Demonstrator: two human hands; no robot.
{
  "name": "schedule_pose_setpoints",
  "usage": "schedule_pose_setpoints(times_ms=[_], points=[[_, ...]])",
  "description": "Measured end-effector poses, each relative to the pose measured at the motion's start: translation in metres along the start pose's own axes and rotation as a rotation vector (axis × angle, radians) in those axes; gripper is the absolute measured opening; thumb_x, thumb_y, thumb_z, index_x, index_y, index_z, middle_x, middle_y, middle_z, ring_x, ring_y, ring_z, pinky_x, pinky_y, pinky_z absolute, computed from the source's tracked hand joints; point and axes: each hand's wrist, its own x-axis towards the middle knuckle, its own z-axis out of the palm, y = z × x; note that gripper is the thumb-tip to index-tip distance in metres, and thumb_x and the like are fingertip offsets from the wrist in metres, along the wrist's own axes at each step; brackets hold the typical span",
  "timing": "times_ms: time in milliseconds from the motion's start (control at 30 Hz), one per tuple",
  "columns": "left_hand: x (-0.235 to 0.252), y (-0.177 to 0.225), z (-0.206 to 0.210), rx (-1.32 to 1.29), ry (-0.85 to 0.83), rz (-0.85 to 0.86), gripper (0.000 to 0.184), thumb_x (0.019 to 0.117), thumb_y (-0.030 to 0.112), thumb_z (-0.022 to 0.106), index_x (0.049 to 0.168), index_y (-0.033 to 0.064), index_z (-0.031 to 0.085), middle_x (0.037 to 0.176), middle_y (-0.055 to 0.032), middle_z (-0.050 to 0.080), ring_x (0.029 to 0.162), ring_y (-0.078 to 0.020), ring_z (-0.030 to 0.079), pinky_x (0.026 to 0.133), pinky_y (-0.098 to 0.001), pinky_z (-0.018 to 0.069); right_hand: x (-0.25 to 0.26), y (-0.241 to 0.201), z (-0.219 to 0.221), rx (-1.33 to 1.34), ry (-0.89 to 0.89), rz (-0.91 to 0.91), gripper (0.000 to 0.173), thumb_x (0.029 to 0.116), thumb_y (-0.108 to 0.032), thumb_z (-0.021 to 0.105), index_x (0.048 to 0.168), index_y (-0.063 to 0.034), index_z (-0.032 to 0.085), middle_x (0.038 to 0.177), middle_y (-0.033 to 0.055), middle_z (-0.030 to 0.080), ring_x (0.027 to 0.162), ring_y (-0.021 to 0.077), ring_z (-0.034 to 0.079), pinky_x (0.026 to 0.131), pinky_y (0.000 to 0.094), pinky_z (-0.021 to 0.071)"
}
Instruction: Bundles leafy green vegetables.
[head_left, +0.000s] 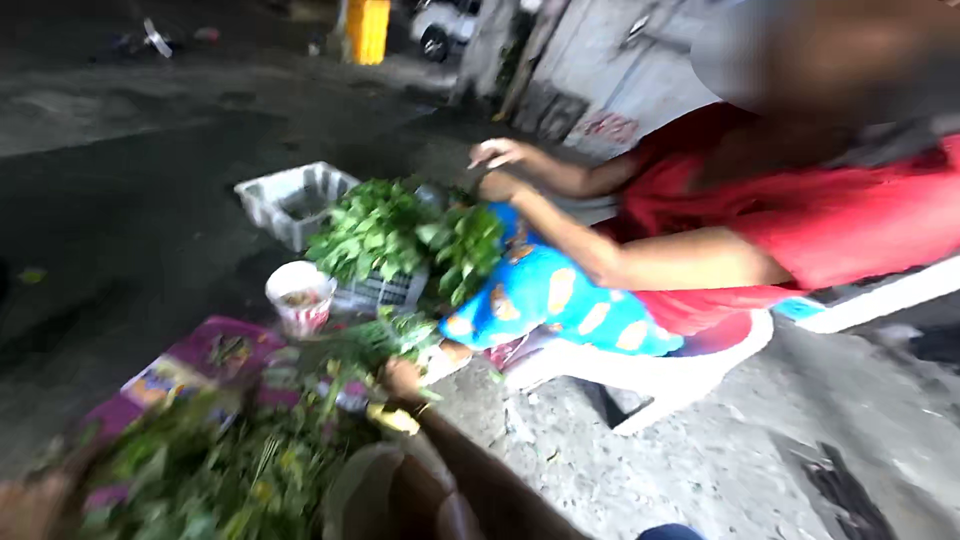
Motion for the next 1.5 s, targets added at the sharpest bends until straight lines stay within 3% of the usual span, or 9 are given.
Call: schedule_pose_setpoints(times_ms=[167,300,467,667,833,1033,1233,1333,1500], points=[[-0.002,0.054,-0.143,-0.142,-0.205,-0.251,0.043,0.0937,0.014,0.075,0.134,0.0072,0.065,0.112,-0.0375,0.065,0.109,-0.0611,0.06,0.091,-0.0762,0.0434,0.015,0.003,0.028,0.139,-0.176,-0.37,0.065,0.0944,-0.03,0.073,0.148,-0.0021,0.05,0.14,0.0271,0.058,0.13,0.042,0.055,0.111,0.057,0.0412],[0.02,0.064,-0.167,-0.162,-0.101,-0.105,0.052,0.0926,0.016,0.076,0.141,0.0122,0.058,0.105,-0.0361,0.067,0.1,-0.0608,0.063,0.082,-0.0762,0.0451,0.012,-0.017,-0.007,0.326,0.132,-0.574,0.045,0.1012,-0.012,0.063,0.143,0.0026,0.055,0.141,0.0284,0.058,0.129,0.0446,0.057,0.108,0.0609,0.0428],[0.05,0.077,-0.167,-0.145,0.113,0.128,0.051,0.0867,0.015,0.078,0.135,0.0142,0.062,0.095,-0.0294,0.069,0.082,-0.0554,0.066,0.067,-0.0716,0.0479,-0.032,-0.039,-0.102,0.604,0.311,-1.003,0.061,0.0908,-0.012,0.073,0.146,-0.0061,0.048,0.144,0.0095,0.054,0.123,0.0126,0.06,0.099,0.0286,0.054],[0.063,0.105,-0.167,-0.17,0.251,0.403,0.044,0.0786,0.014,0.077,0.121,0.0104,0.067,0.089,-0.0223,0.068,0.072,-0.0476,0.067,0.058,-0.0652,0.0478,-0.02,-0.087,-0.119,0.029,-0.029,-1.132,0.137,0.0612,-0.052,0.091,0.167,-0.0177,0.011,0.171,0.0172,0.011,0.157,0.0407,0.011,0.119,0.0726,0.0104],[0.063,0.11,-0.17,-0.184,0.318,0.468,0.047,0.0781,0.021,0.071,0.125,0.0145,0.067,0.089,-0.0172,0.069,0.068,-0.0425,0.066,0.052,-0.061,0.0454,0.001,-0.084,-0.091,0.336,-0.481,-1.03,0.115,0.066,-0.024,0.093,0.161,-0.0122,0.029,0.158,0.0062,0.044,0.139,0.0086,0.047,0.116,0.0295,0.04],[0.064,0.106,-0.169,-0.229,0.224,0.437,0.048,0.0772,0.02,0.073,0.125,0.0167,0.068,0.083,-0.0157,0.069,0.068,-0.0418,0.066,0.055,-0.0621,0.0457,-0.001,-0.087,-0.052,0.599,-0.64,-0.93,0.072,0.068,-0.015,0.089,0.133,-0.006,0.059,0.12,-0.0009,0.069,0.108,0.0003,0.064,0.096,0.0199,0.0539],[0.074,0.101,-0.17,-0.13,0.189,0.39,0.045,0.0761,0.021,0.074,0.12,0.0147,0.068,0.084,-0.0181,0.068,0.074,-0.0448,0.067,0.061,-0.0643,0.0459,-0.017,-0.089,-0.02,0.812,-0.848,-0.72,0.063,0.0819,-0.005,0.072,0.141,-0.005,0.05,0.12,0.007,0.071,0.102,0.0136,0.071,0.088,0.031,0.061],[0.083,0.099,-0.153,0.047,0.109,0.252,0.069,0.0788,0.024,0.086,0.142,0.0229,0.057,0.131,-0.0243,0.06,0.13,-0.0537,0.049,0.101,-0.084,0.0254,-0.014,-0.093,-0.005,0.767,-0.874,-0.589,0.041,0.0947,-0.012,0.062,0.133,-0.005,0.052,0.1,0.0101,0.075,0.063,0.0152,0.068,0.054,0.0291,0.0569],[0.054,0.14,-0.036,-0.183,0.04,-0.295,0.118,0.0715,0.026,0.09,0.165,0.0307,0.019,0.168,-0.0273,0.013,0.152,-0.0577,0.007,0.102,-0.0908,0.0061,0.018,-0.063,0.073,0.583,-0.804,-0.297,0.024,0.1018,-0.022,0.061,0.119,-0.0055,0.056,0.079,0.001,0.059,0.047,0.0047,0.046,0.042,0.0199,0.0425]])
